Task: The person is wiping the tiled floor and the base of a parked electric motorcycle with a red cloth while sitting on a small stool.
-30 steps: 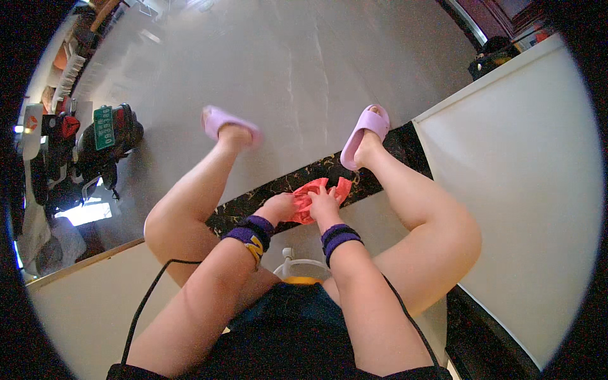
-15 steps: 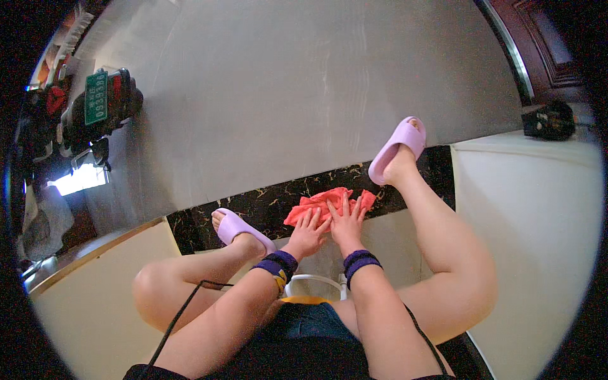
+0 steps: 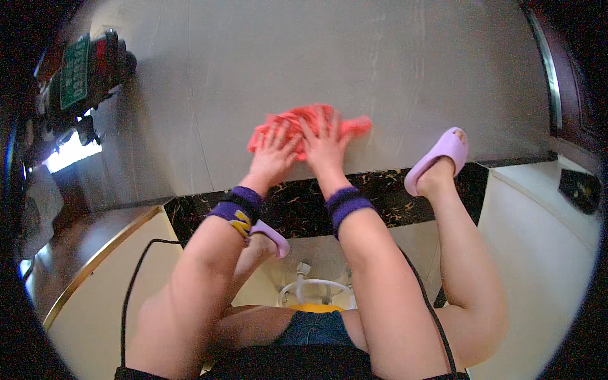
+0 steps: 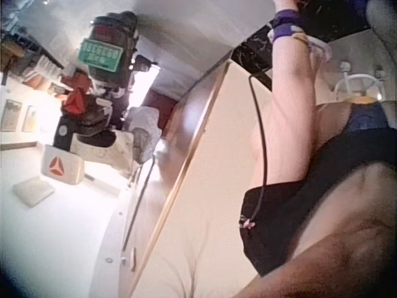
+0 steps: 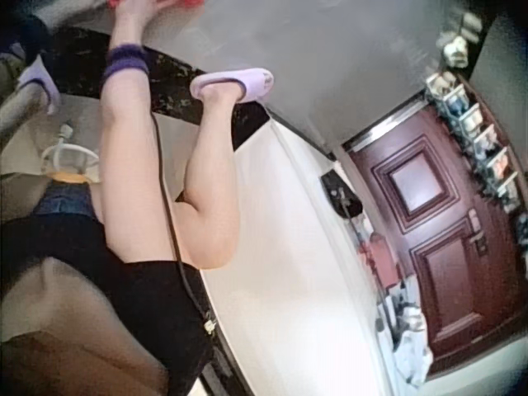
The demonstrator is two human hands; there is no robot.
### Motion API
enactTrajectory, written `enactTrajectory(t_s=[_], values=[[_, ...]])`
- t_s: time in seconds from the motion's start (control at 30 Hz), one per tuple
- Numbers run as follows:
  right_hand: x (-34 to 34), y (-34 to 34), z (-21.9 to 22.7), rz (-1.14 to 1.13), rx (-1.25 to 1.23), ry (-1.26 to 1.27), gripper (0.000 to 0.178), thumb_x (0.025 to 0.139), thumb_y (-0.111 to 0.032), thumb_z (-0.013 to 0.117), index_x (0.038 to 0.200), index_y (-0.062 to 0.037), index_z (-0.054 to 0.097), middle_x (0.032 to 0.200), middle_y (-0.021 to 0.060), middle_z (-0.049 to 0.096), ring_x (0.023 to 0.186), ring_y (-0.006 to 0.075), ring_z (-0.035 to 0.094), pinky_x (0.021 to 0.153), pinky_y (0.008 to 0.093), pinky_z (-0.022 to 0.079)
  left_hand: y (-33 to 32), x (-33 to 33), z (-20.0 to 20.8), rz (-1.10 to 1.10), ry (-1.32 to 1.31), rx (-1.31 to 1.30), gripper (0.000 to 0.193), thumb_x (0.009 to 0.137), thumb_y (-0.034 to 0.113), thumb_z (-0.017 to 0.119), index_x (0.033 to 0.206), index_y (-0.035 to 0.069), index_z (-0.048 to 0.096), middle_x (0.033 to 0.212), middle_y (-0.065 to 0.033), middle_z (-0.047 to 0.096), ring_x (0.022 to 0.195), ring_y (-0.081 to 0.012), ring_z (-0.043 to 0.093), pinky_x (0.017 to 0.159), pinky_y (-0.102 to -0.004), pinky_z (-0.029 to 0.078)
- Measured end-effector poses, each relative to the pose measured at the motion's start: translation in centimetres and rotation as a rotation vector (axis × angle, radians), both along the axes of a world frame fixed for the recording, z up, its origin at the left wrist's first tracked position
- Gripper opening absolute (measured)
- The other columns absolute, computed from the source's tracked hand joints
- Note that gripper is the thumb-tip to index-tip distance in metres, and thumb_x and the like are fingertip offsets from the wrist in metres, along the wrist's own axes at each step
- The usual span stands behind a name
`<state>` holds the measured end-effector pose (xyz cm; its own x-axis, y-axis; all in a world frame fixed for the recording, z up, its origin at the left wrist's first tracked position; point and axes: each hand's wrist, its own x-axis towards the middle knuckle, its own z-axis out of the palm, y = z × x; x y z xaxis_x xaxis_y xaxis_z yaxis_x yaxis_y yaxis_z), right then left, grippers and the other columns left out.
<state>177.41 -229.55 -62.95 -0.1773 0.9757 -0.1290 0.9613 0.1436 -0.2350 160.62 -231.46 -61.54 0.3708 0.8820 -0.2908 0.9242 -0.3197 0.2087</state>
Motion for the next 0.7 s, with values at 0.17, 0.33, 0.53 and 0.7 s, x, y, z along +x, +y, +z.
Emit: enactTrajectory(t_s=[0.17,0.33,0.53,0.7], values=[[-7.5,-0.8,0.5,0.35,0.005,0.097,0.049,0.098,-0.036,0.049,0.147,-0.0331,0.046,0.163,0.0013,0.025,0.151,0.0366,0.012,0.109,0.0791,0.01,-6.6,-3.9,0.0,0.424,0.025,0.045,0.061,0.097,0.033,0.053,0.153,0.016,0.037,0.163,-0.0219,0.014,0.15,-0.0445,0.011,0.115,-0.064,0.019],[-4.7,-9.3,1.5,0.612,-0.138,0.221,0.054,0.094,-0.031,0.05,0.146,-0.0175,0.049,0.162,0.0026,0.029,0.152,0.0277,0.017,0.116,0.0713,0.007,-18.2,2.9,0.6,0.632,0.048,-0.04,0.066,0.093,0.023,0.055,0.149,-0.004,0.033,0.158,-0.0322,0.017,0.146,-0.0536,0.012,0.116,-0.0608,0.02],[8.1,-14.6,2.8,0.888,-0.24,0.064,0.054,0.091,-0.03,0.055,0.142,-0.0116,0.052,0.159,0.0085,0.034,0.151,0.0277,0.023,0.119,0.0635,0.012,-25.7,9.8,2.3,0.432,-0.148,-0.352,0.071,0.089,0.044,0.063,0.15,0.014,0.042,0.163,-0.0221,0.015,0.15,-0.0467,0.009,0.117,-0.0647,0.011],[7.7,-8.6,1.2,0.647,-0.117,-0.007,0.065,0.089,-0.028,0.06,0.148,-0.0084,0.043,0.161,0.0089,0.027,0.151,0.0324,0.017,0.118,0.0637,0.016,-15.8,8.0,0.6,0.403,-0.269,0.014,0.056,0.092,0.042,0.059,0.141,0.015,0.054,0.162,-0.0161,0.021,0.151,-0.0378,0.013,0.117,-0.0662,0.012]])
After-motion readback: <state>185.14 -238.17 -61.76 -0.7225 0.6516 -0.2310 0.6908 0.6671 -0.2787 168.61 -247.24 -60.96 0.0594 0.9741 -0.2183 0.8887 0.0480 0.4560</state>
